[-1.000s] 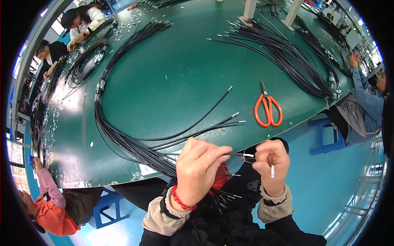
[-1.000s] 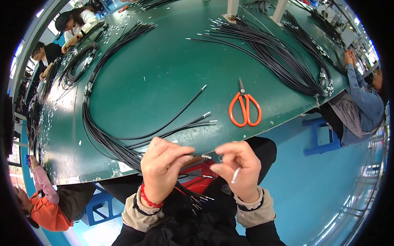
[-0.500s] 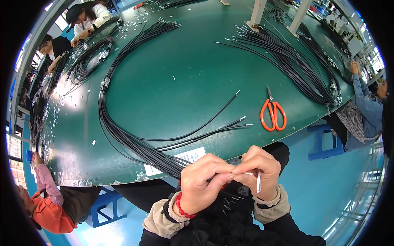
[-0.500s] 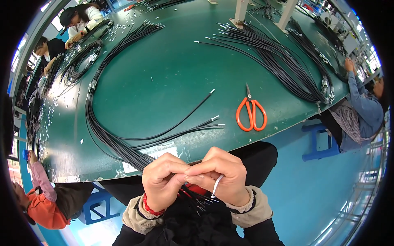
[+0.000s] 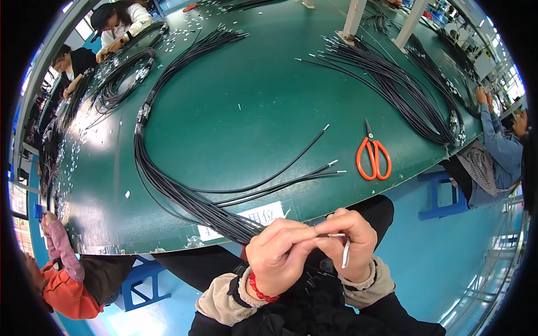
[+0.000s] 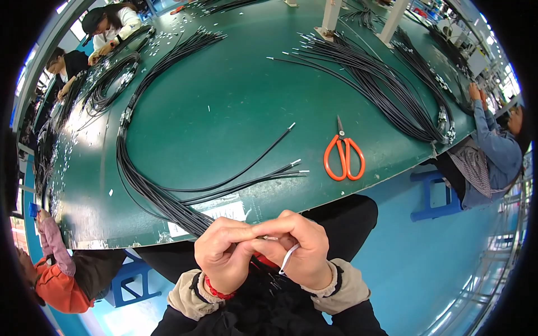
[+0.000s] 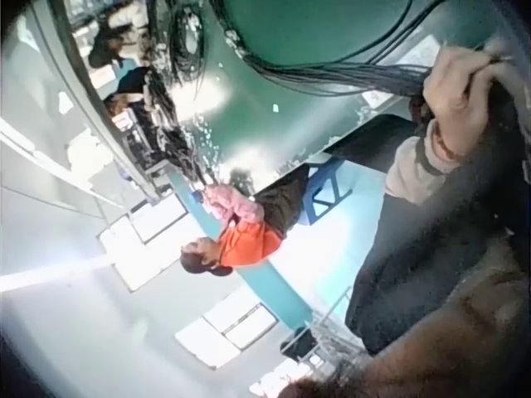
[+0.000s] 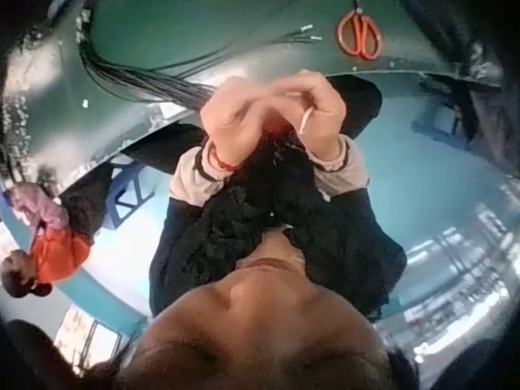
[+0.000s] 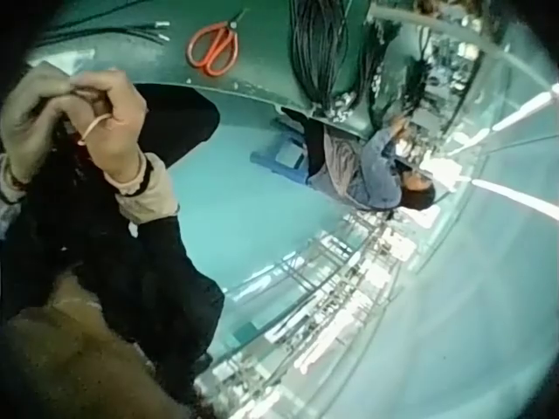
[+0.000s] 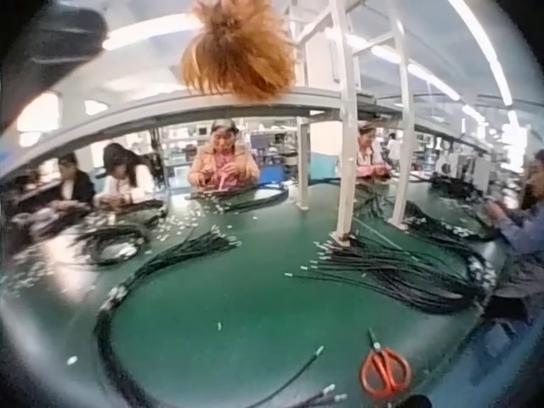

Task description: The person assembles a wire harness by picking up individual wires and sliding small white sleeves over their metal tips. After positioning each sleeve, they set the wire back into the bundle on the table.

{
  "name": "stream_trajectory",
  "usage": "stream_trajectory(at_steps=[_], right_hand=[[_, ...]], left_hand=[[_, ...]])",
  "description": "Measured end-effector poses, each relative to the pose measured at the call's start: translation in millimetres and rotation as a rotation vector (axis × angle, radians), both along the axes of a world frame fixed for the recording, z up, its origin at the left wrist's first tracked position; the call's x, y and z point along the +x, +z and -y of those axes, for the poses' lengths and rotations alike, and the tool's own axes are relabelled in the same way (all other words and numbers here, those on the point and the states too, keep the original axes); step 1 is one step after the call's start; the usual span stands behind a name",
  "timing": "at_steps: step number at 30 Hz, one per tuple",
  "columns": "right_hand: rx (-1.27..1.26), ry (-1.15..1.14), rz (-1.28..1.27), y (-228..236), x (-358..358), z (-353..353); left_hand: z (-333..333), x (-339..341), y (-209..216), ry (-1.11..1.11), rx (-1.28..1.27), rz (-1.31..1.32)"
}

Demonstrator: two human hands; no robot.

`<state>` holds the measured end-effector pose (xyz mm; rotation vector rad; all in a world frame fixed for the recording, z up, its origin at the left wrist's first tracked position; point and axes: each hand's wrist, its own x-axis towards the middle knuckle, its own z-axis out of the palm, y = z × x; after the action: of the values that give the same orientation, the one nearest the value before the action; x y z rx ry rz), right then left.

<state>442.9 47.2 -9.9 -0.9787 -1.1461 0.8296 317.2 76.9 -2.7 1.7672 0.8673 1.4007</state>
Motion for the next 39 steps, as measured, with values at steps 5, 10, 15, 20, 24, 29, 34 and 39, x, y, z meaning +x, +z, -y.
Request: stream_trajectory(at_steps=[5,10,15,20,24,29,34,39], right_hand=[[0.156,0.162,0.182,-4.9,12.1,-6.8],[-0.19,0.221,0.005,18.9,11.9,-4.5],[-0.093,0.323,-0.01,23.3,19.7,-3.8],[-0.01,0.264,0.269,23.9,21.9,-10.7],[-0.004,0.176,0.292,26.7,18.0,-11.6],[-0.202,0.107,-0.038,32.2,2.0,-8.2],[-0.23,0.125,-0.08,30.0,4.9,-8.8],[-0.009,0.084,0.084,20.2,9.2,-15.1]], left_hand=[[-1.7,-3.4,2.4,-0.036,-0.008,0.015],[2.3,-6.8,9.7,-0.126,-0.33,0.21],[2.6,-9.9,11.8,-0.179,-0.437,0.357],[2.0,-16.7,13.4,-0.17,-0.41,0.369],[1.5,-21.3,14.7,-0.183,-0.42,0.377],[0.3,-25.4,15.2,-0.183,-0.415,0.348],[-1.7,-25.2,16.5,-0.169,-0.413,0.299],[-5.1,-26.0,16.8,-0.179,-0.358,0.183]])
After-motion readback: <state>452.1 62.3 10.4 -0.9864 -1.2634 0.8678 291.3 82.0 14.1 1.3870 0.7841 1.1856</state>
